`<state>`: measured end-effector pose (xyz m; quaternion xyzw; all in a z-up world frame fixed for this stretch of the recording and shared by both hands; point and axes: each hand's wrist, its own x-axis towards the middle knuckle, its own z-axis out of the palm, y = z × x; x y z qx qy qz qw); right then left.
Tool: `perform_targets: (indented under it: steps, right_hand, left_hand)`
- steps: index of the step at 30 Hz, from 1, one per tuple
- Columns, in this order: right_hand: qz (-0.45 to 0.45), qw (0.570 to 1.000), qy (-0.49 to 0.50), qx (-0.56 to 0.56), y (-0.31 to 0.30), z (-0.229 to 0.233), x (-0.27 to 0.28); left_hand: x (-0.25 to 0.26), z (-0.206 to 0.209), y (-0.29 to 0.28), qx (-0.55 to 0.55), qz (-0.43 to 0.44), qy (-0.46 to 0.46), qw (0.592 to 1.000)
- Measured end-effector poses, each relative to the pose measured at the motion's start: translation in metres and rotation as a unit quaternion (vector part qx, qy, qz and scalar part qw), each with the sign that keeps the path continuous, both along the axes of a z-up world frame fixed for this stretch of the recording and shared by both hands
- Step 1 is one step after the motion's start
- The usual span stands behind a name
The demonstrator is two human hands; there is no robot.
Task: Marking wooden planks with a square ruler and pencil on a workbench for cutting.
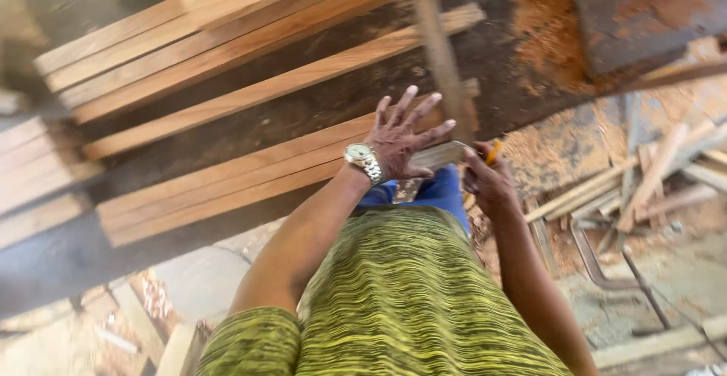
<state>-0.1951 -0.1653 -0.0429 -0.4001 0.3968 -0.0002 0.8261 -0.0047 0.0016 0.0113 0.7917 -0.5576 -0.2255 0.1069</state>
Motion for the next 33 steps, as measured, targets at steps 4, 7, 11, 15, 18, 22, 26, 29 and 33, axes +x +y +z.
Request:
perform_targets:
  steps: [4,7,11,15,18,22,26,29,33]
  right_hand:
    - [0.011,0.999,0.001,0.047,-0.004,-0.006,-0.019]
    - [0.015,0.996,-0.031,0.079,-0.015,-0.017,-0.03]
    - [0.082,0.994,-0.044,0.053,-0.033,-0.011,-0.032]
    - [0.155,0.985,-0.061,0.033,-0.046,-0.019,-0.025]
    - [0.185,0.978,-0.075,0.055,-0.045,-0.022,-0.017]
    - [0.227,0.97,-0.074,0.053,-0.022,-0.003,-0.005]
    - [0.261,0.962,-0.065,0.04,0.016,0.012,0.005]
    - [0.271,0.959,-0.074,0.026,0.061,0.026,0.017]
    - [0.279,0.951,-0.131,0.027,0.149,0.057,0.043]
  left_hand:
    - [0.003,0.031,0.054,0.032,0.102,0.002,0.994]
    - [0.001,0.037,0.106,0.046,0.177,-0.029,0.983]
    - [-0.012,0.047,0.161,0.147,0.275,-0.038,0.949]
    - [-0.034,0.056,0.203,0.169,0.374,-0.064,0.91]
    - [-0.047,0.035,0.23,0.175,0.423,-0.102,0.883]
    - [-0.054,0.06,0.238,0.187,0.468,-0.062,0.861]
    - [-0.076,0.076,0.23,0.134,0.468,0.012,0.873]
    - [-0.097,0.068,0.229,0.043,0.427,0.117,0.896]
    - [-0.105,0.073,0.242,0.001,0.349,0.164,0.923]
